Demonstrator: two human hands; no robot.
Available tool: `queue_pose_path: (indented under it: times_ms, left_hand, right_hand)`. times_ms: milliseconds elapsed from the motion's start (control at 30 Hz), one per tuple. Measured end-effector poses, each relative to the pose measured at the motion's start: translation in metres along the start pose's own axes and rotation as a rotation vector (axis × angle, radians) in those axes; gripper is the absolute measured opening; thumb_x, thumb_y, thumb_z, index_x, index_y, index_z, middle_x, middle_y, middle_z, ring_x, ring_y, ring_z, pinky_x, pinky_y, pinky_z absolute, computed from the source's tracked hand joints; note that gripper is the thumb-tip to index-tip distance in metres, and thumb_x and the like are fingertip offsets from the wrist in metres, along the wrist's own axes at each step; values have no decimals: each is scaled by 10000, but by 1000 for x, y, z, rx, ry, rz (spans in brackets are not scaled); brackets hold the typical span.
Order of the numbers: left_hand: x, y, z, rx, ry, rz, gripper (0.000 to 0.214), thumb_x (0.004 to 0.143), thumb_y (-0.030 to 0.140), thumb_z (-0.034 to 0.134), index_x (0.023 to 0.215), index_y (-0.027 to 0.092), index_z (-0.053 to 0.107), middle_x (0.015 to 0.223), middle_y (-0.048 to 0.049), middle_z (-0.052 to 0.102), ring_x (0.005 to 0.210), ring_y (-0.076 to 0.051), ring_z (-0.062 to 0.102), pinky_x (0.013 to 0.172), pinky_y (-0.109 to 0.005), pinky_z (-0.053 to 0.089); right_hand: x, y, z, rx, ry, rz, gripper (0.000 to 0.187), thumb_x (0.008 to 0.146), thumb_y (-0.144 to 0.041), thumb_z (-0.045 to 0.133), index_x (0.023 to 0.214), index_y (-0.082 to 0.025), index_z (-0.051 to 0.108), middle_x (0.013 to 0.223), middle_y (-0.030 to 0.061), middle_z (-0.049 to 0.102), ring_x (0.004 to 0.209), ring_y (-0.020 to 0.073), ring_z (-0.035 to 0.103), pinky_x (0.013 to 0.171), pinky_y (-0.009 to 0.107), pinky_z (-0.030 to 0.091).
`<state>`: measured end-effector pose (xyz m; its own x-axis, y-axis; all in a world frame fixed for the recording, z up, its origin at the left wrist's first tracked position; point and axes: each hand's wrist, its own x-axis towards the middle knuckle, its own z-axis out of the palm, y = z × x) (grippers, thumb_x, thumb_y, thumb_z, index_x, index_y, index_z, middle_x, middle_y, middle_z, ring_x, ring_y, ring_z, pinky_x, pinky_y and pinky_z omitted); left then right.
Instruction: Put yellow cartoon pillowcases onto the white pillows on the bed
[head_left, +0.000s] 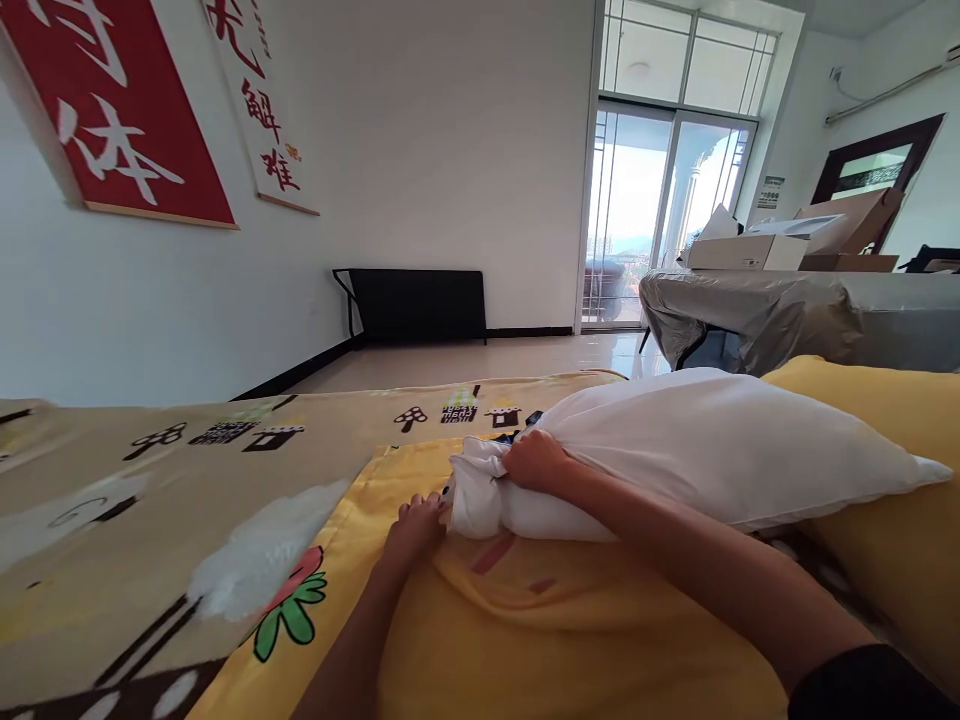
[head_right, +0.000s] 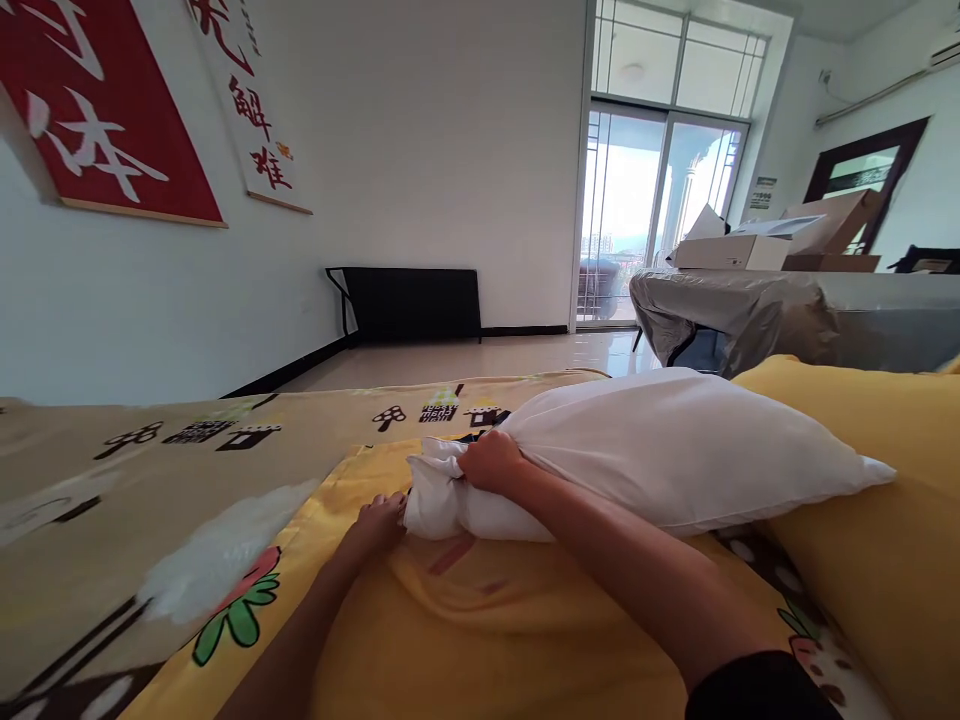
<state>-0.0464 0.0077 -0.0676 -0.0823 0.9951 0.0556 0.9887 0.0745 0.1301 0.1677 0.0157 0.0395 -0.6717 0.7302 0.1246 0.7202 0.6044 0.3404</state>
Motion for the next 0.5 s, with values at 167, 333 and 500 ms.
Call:
queue_pose_path:
  times_ms: [167, 333, 500]
  left_hand:
    - [-4, -16, -11, -43, -13, -68, 279, 807, 215, 428, 1041, 183, 578, 1040, -163, 609, 1010, -294, 585, 763, -382, 454]
    - [-7, -23, -22, -124, -12, -107, 228, 838, 267, 392, 881, 171, 594, 968, -151, 649, 921, -270, 634, 684, -312, 439]
    - [-7, -23, -33, -245, 65, -125, 178, 761, 277, 487, 745, 153, 614, 760, -109, 676, 755, -233, 647, 592, -258, 404]
  right_hand:
    - [10, -27, -9, -10, 0, -29, 264, 889, -181, 433, 928, -131, 689, 951, 179, 703, 924, 232, 671, 731, 325, 501]
    - [9, -40, -2, -13, -20, -84, 247, 874, -172, 447, 879, -138, 692, 904, 153, 714, 861, 244, 683, 670, 333, 512]
    - [0, -35, -6, -32, -6, -152, 232, 861, -158, 458, 845, -146, 689, 846, 127, 721, 811, 254, 687, 637, 344, 512]
